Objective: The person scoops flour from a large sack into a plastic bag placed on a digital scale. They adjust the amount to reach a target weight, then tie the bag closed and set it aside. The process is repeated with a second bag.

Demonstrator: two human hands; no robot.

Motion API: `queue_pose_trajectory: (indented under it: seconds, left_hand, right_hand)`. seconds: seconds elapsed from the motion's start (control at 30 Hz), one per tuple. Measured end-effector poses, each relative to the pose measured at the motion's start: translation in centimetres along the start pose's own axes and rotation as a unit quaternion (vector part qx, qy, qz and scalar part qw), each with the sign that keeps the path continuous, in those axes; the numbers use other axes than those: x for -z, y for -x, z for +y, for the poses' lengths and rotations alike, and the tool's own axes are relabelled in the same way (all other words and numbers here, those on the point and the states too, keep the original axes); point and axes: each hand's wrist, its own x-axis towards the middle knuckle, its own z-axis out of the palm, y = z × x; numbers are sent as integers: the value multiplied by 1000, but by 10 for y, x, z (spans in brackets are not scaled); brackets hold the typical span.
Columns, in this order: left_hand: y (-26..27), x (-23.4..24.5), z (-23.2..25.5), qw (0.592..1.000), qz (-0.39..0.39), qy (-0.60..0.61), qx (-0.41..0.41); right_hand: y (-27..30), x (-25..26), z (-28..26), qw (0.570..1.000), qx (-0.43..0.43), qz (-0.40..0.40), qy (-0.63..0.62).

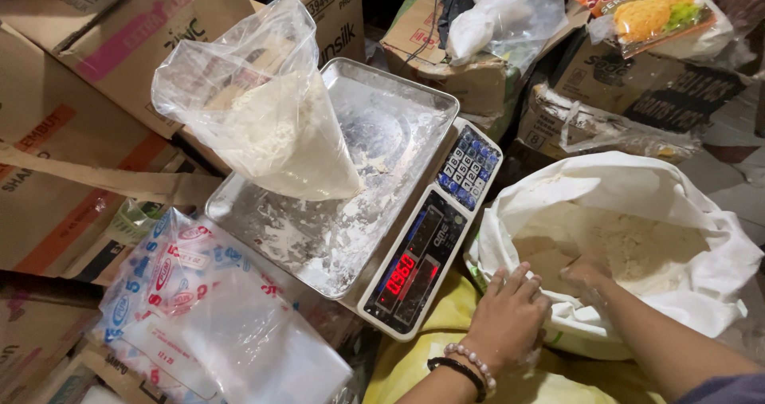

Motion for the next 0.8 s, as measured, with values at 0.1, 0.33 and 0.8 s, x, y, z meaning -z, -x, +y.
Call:
queue_pose_trajectory:
  seconds: [0.1,0.33,0.8]
  left_hand:
    - [-1,-3,-1,1000,5,9,0]
    - [1,2,-1,1000,9,9,-5]
    - [-24,30,4,988,43,136,61]
  right_hand:
    - [2,-6,5,995,27,69,65]
    - [37,1,-11,985,141,75,68]
    - [189,88,-97,951,256,158,69]
